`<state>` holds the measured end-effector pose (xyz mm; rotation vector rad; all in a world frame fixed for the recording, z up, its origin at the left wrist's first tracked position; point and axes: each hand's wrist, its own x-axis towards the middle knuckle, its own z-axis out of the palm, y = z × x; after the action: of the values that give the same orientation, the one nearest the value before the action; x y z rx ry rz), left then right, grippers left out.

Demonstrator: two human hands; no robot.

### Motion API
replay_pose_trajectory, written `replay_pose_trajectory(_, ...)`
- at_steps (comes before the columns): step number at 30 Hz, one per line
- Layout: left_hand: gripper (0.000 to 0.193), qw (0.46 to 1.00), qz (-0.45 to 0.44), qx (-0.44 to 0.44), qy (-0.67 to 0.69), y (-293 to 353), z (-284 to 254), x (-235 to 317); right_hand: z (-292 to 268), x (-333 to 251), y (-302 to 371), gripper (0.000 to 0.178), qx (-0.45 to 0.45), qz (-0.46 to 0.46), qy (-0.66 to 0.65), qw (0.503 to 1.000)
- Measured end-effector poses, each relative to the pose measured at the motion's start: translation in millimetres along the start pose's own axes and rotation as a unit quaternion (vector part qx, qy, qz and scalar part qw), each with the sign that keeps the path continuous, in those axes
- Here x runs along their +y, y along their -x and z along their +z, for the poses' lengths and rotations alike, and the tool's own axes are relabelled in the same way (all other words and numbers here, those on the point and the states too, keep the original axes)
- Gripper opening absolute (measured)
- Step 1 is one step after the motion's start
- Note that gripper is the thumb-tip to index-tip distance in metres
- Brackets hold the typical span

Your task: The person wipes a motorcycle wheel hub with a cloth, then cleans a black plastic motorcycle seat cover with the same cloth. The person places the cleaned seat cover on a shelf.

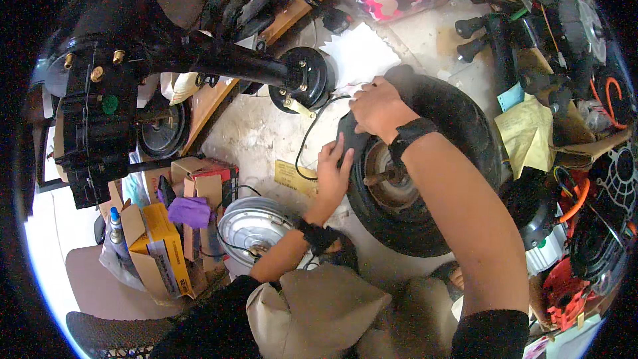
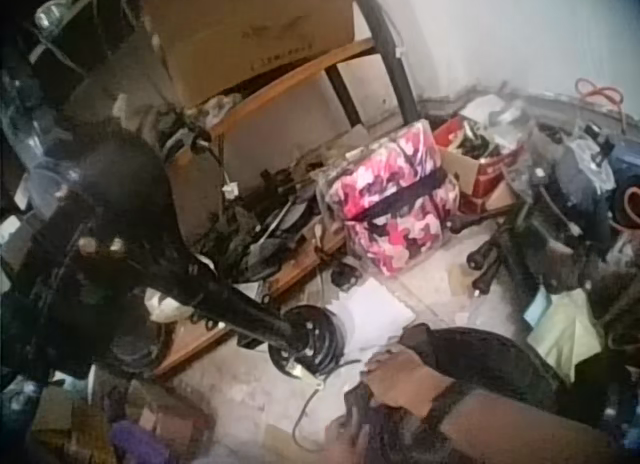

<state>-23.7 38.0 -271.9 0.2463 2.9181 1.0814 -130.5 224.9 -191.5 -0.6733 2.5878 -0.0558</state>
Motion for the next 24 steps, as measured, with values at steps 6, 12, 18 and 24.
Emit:
replay_pose_trajectory(6, 0.043, 0.998, 0.044, 0.038, -0.016, 10, -7, 13, -7, 11, 4, 0.059, -0.019, -0.102, 0.005, 0.995)
replay_pose_trajectory(12, 0.037, 0.998, 0.059, -0.004, 0.014, -13, -3, 24, 3, 22, 22, 0.057, 0.053, -0.025, -0.031, 0.998)
replay_pose_trajectory(18, 0.045, 0.992, 0.123, -0.012, 0.009, -46, -1, 27, -9, 37, 41, 0.059, 0.073, 0.066, -0.063, 0.993)
replay_pose_trajectory(24, 0.040, 0.986, 0.164, 0.015, 0.013, -55, 7, 36, 1, 63, 50, 0.062, 0.091, 0.084, -0.148, 0.981)
